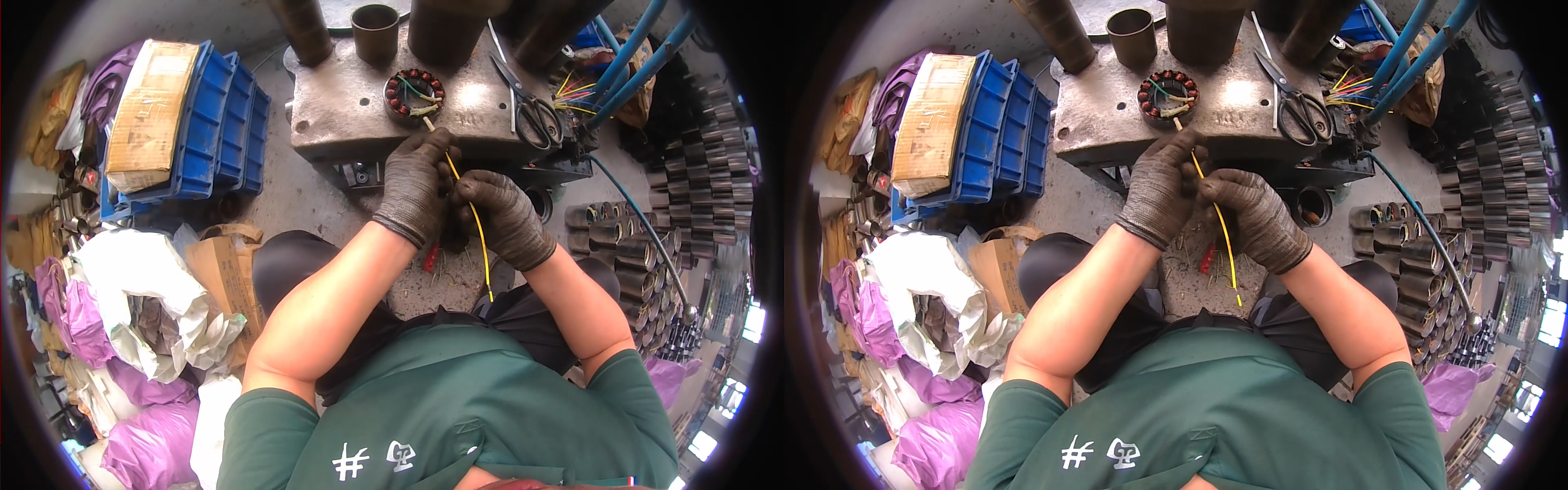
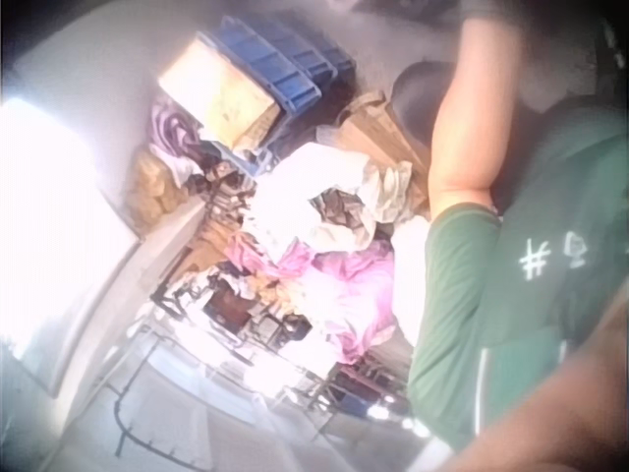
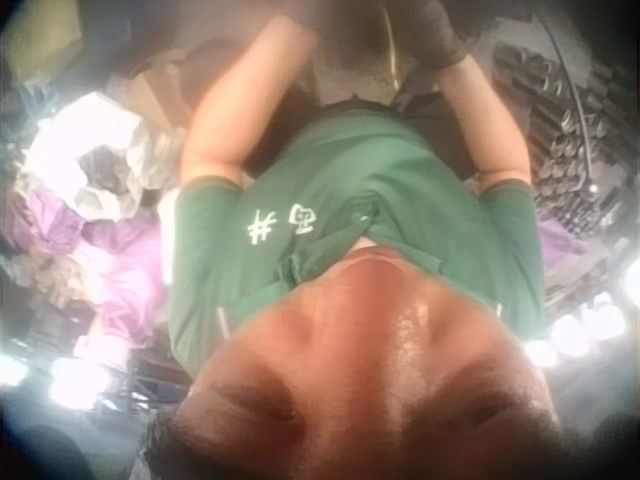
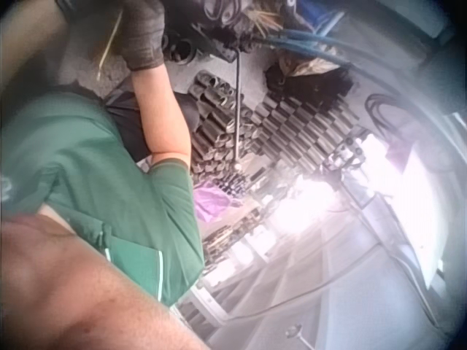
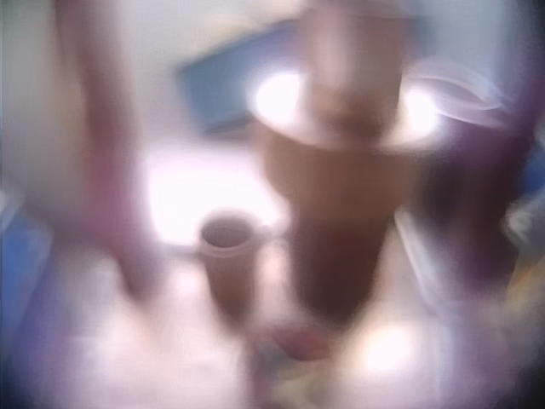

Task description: The person connects wires to an electrical component using shears to trim wires and pliers to crimp connectors. The person handles several colored wires and a small cylindrical housing at a workbench.

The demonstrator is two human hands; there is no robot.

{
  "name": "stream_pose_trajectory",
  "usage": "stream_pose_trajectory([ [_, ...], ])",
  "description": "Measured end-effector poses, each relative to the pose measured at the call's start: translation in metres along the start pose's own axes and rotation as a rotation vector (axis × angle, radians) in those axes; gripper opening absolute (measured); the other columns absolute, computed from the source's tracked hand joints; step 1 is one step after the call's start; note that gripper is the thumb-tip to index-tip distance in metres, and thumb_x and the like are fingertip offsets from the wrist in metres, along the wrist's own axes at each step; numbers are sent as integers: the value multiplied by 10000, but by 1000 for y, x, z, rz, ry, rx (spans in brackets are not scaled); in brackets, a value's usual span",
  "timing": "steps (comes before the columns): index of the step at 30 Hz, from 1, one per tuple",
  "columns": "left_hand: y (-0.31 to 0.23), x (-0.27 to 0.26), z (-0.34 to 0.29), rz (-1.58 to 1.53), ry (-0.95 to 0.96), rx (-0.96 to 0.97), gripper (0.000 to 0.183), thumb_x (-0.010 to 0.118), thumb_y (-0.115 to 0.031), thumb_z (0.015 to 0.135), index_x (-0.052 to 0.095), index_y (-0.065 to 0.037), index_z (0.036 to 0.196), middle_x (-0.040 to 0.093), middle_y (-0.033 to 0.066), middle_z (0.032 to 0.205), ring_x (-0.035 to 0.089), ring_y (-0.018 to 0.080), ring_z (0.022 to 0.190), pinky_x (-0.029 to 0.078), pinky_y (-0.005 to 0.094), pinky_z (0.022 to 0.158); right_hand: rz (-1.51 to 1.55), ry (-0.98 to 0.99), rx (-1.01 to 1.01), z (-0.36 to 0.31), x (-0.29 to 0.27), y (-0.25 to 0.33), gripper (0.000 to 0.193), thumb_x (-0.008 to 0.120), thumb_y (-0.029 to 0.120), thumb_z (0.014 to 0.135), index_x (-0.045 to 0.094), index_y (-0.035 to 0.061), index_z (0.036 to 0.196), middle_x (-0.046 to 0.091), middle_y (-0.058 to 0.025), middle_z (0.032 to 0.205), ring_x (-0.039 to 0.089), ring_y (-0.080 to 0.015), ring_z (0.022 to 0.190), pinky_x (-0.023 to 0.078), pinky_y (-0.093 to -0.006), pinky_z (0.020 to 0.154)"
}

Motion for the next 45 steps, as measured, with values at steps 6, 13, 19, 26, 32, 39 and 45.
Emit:
stream_pose_trajectory([
  [6, -5, 3, 2, 23, -85, 29, 159, 771, -157, 946, 654, -68, 1006, 611, 2, 769, 485, 45, 539, 369, 192, 442, -18, 13, 31, 0, -2, -1, 154, 701, 233, 958, 695, 87, 910, 655, 16, 741, 618, -92, 643, 490, -250, 591],
  [13, -5, 3, 7, 70, -107, 75, 235, 814, -168, 902, 660, -17, 997, 640, 50, 718, 495, 103, 497, 394, 264, 448, -46, -24, 2, -5, 5, 0, 164, 694, 231, 960, 688, 74, 910, 645, 15, 737, 605, -89, 638, 475, -238, 594],
  [19, -9, 8, 11, 117, -162, 93, 240, 805, -195, 911, 670, -24, 1011, 606, 21, 701, 498, 106, 524, 397, 260, 467, -89, -29, -17, -4, 3, 8, 202, 684, 258, 969, 674, 66, 906, 611, 12, 738, 562, -90, 630, 455, -232, 590],
  [26, -10, 12, 9, -101, -78, 5, 94, 685, -180, 973, 667, -89, 988, 547, -19, 699, 463, 74, 554, 362, 226, 463, 69, 96, -6, 3, 2, 17, 281, 652, 324, 987, 645, 56, 900, 588, -26, 717, 532, -126, 618, 419, -256, 568],
  [32, -11, 8, 8, -14, -105, 102, 97, 684, -164, 960, 657, -72, 972, 580, -12, 736, 486, 70, 571, 374, 211, 466, 224, 135, 64, 3, 3, 17, 279, 639, 324, 989, 640, 58, 902, 583, -37, 719, 526, -147, 610, 438, -289, 591],
  [39, -64, -9, 3, 1389, -256, 1262, 317, 792, -201, 782, 738, -141, 1088, 693, 129, 1126, 622, 329, 1100, 468, 456, 992, 261, 176, 0, 8, 0, 33, 280, 605, 339, 1020, 598, 75, 927, 487, -10, 709, 436, -139, 597, 375, -280, 540],
  [45, -67, -13, 18, 1491, -165, 1292, 391, 840, -238, 740, 764, -151, 1113, 674, 110, 1245, 565, 358, 1202, 468, 466, 1039, 253, 253, 12, 14, 7, 37, 258, 591, 332, 1033, 605, 88, 951, 476, 11, 721, 429, -118, 617, 372, -266, 552],
])
Point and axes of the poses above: each hand's wrist, its own z-axis towards the middle knuckle, its own x-axis out of the palm, y = z × x, the point moved 3 cm from there along z, towards the middle knuckle
